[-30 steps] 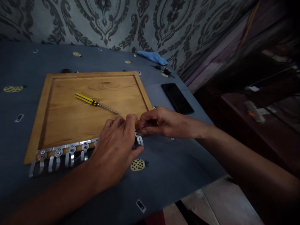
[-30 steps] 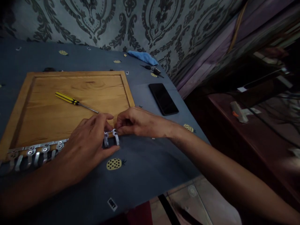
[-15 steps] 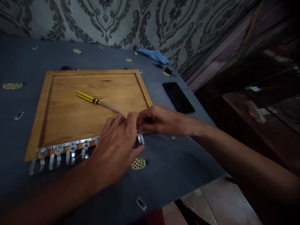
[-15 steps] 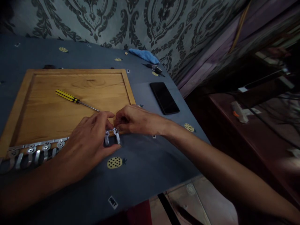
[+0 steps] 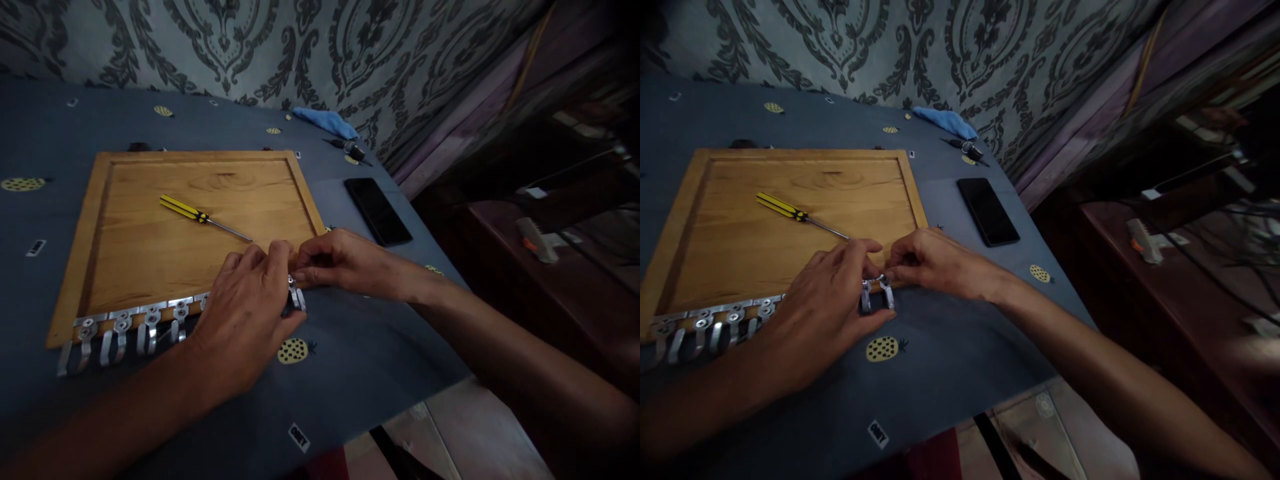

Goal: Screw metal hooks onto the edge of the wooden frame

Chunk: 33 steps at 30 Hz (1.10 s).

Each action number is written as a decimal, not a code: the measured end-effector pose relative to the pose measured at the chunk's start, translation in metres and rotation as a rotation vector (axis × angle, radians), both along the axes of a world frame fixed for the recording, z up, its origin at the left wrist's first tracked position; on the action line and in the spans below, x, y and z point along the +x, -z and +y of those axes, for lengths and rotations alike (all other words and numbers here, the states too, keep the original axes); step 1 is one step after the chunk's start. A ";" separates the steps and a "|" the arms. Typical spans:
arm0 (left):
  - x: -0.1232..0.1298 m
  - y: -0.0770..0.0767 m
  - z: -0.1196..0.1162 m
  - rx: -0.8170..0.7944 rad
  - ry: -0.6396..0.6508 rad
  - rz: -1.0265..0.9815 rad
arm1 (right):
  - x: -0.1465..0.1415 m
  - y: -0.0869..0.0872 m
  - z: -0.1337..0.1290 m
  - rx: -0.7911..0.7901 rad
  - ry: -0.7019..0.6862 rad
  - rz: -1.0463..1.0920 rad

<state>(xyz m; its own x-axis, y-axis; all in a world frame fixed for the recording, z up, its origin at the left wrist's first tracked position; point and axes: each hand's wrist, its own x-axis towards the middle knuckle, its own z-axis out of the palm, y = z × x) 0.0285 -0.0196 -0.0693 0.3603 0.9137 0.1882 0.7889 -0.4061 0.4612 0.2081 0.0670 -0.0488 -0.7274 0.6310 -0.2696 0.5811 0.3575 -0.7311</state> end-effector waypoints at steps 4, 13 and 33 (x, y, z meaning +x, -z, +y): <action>0.000 -0.003 0.000 -0.042 -0.008 0.001 | 0.004 -0.005 -0.002 0.160 0.067 0.069; 0.004 -0.005 0.003 -0.118 -0.033 0.068 | -0.068 -0.028 0.040 0.457 -0.037 0.220; 0.000 -0.002 0.001 -0.084 -0.013 0.033 | 0.035 0.040 -0.080 0.605 0.039 0.142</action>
